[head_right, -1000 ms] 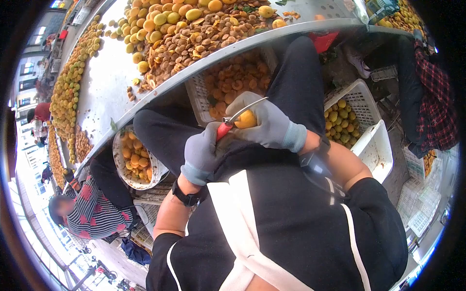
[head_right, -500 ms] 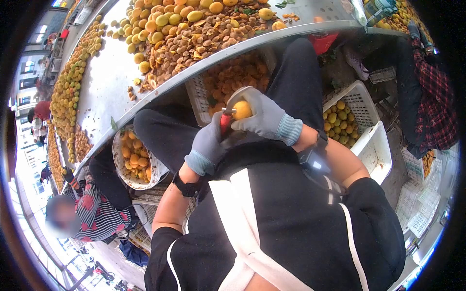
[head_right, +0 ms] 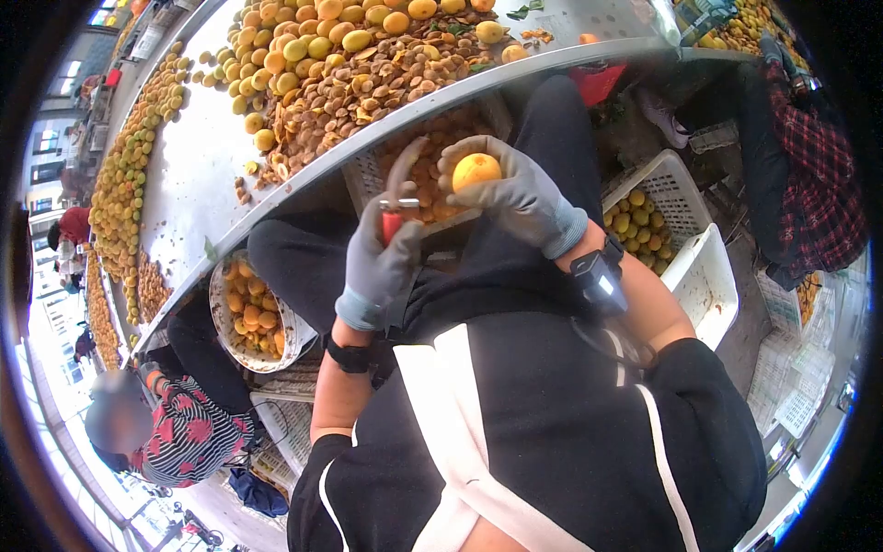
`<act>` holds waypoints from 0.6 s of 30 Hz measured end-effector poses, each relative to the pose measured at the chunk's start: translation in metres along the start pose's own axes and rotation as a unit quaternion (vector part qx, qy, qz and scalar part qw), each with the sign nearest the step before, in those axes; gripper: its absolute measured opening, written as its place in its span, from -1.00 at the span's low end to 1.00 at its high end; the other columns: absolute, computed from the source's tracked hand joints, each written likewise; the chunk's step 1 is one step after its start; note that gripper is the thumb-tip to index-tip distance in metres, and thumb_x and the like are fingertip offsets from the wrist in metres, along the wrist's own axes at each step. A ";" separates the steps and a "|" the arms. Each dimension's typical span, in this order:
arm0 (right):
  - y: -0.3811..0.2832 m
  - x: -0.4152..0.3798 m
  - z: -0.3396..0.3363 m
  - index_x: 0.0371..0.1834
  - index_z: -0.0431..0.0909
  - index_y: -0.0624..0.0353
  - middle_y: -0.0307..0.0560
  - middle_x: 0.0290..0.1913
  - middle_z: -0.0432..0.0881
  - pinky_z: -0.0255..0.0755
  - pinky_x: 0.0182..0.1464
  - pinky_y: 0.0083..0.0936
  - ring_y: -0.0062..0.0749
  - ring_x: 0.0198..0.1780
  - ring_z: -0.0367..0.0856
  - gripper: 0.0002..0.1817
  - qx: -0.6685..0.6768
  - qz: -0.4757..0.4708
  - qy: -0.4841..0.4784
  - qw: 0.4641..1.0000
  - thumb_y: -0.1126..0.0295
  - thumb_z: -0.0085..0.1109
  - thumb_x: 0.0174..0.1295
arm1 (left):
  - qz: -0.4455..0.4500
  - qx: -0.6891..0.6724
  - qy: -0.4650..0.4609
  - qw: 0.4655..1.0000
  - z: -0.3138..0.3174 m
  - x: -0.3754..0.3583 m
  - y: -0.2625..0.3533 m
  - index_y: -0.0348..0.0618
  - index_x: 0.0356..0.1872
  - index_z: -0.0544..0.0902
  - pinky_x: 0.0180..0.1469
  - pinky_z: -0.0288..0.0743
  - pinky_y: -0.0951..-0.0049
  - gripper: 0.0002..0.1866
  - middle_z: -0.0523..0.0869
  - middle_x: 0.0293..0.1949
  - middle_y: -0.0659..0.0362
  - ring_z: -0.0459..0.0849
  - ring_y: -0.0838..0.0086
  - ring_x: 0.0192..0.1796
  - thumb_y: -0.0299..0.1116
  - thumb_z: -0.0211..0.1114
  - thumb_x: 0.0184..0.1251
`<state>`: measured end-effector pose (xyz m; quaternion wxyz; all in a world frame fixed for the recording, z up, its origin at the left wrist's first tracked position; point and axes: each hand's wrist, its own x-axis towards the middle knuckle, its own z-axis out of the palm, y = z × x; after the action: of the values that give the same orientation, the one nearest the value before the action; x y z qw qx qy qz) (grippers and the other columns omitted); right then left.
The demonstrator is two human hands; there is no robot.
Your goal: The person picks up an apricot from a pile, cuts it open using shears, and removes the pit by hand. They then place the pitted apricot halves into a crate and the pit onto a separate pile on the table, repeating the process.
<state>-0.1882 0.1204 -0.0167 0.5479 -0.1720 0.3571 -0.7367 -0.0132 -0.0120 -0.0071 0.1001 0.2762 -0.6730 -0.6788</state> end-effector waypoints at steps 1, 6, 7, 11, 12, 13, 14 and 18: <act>0.000 0.002 0.003 0.09 0.40 0.18 -0.12 0.06 0.51 0.48 0.17 -0.52 -0.43 0.08 0.56 -0.52 0.008 -0.007 -0.046 0.999 0.63 0.28 0.08 | 0.068 0.115 0.010 0.991 0.004 -0.002 0.002 -0.10 0.18 0.41 -0.31 0.53 0.47 -0.56 0.68 -0.37 0.14 0.68 0.38 -0.38 -0.34 0.26 0.31; 0.001 0.003 0.026 0.08 0.40 0.18 -0.10 0.04 0.53 0.45 0.23 -0.39 -0.36 0.12 0.55 -0.54 0.007 -0.035 -0.047 0.998 0.56 0.30 0.08 | 0.128 0.272 0.041 0.953 0.004 -0.013 0.014 -0.08 0.08 0.45 -0.34 0.54 0.30 -0.56 0.71 -0.36 0.00 0.72 0.11 -0.31 -0.23 0.34 0.23; 0.001 0.003 0.028 0.08 0.40 0.18 -0.10 0.01 0.54 0.43 0.25 -0.33 -0.31 0.13 0.55 -0.53 -0.012 -0.028 -0.058 0.998 0.50 0.33 0.08 | 0.127 0.272 0.042 0.953 0.003 -0.016 0.012 -0.08 0.08 0.45 -0.34 0.54 0.30 -0.56 0.71 -0.36 0.00 0.72 0.11 -0.31 -0.23 0.34 0.23; 0.003 0.003 0.036 0.06 0.41 0.18 -0.12 0.01 0.54 0.43 0.25 -0.31 -0.31 0.13 0.55 -0.54 -0.015 -0.033 -0.045 0.998 0.51 0.33 0.08 | 0.153 0.308 0.037 0.938 0.003 -0.025 0.007 -0.08 0.04 0.46 -0.39 0.52 0.28 -0.58 0.70 -0.43 0.01 0.70 0.09 -0.39 -0.21 0.34 0.22; 0.005 0.003 0.036 0.07 0.40 0.17 -0.11 0.03 0.53 0.47 0.22 -0.35 -0.34 0.12 0.55 -0.55 -0.008 -0.034 -0.052 0.998 0.58 0.29 0.09 | 0.156 0.324 0.035 0.932 0.002 -0.026 0.006 -0.09 0.03 0.46 -0.41 0.51 0.27 -0.59 0.69 -0.44 0.00 0.69 0.09 -0.40 -0.20 0.34 0.22; 0.006 0.003 0.037 0.08 0.40 0.17 -0.09 0.04 0.52 0.50 0.19 -0.40 -0.38 0.10 0.55 -0.55 -0.001 -0.034 -0.060 0.998 0.65 0.24 0.10 | 0.155 0.324 0.036 0.933 0.002 -0.026 0.006 -0.09 0.03 0.46 -0.41 0.51 0.27 -0.59 0.69 -0.44 0.00 0.69 0.09 -0.40 -0.20 0.34 0.22; 0.007 0.003 0.038 0.08 0.40 0.17 -0.09 0.04 0.52 0.50 0.19 -0.40 -0.38 0.10 0.55 -0.55 -0.001 -0.033 -0.061 0.998 0.65 0.24 0.10 | 0.151 0.338 0.038 0.928 0.001 -0.027 0.006 -0.10 0.02 0.46 -0.42 0.50 0.26 -0.60 0.69 -0.44 0.00 0.68 0.09 -0.40 -0.22 0.34 0.21; 0.007 0.003 0.044 0.05 0.40 0.17 -0.11 -0.01 0.53 0.50 0.19 -0.39 -0.39 0.07 0.56 -0.56 0.009 -0.037 -0.059 0.998 0.67 0.26 0.09 | 0.163 0.387 0.055 0.906 0.001 -0.026 -0.003 -0.12 0.00 0.46 -0.43 0.48 0.22 -0.62 0.68 -0.40 0.00 0.67 0.08 -0.40 -0.31 0.32 0.18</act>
<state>-0.1568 0.1018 0.0080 0.5422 -0.2231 0.3109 -0.7480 0.0086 0.0022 -0.0036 0.1312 0.2168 -0.9120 -0.3226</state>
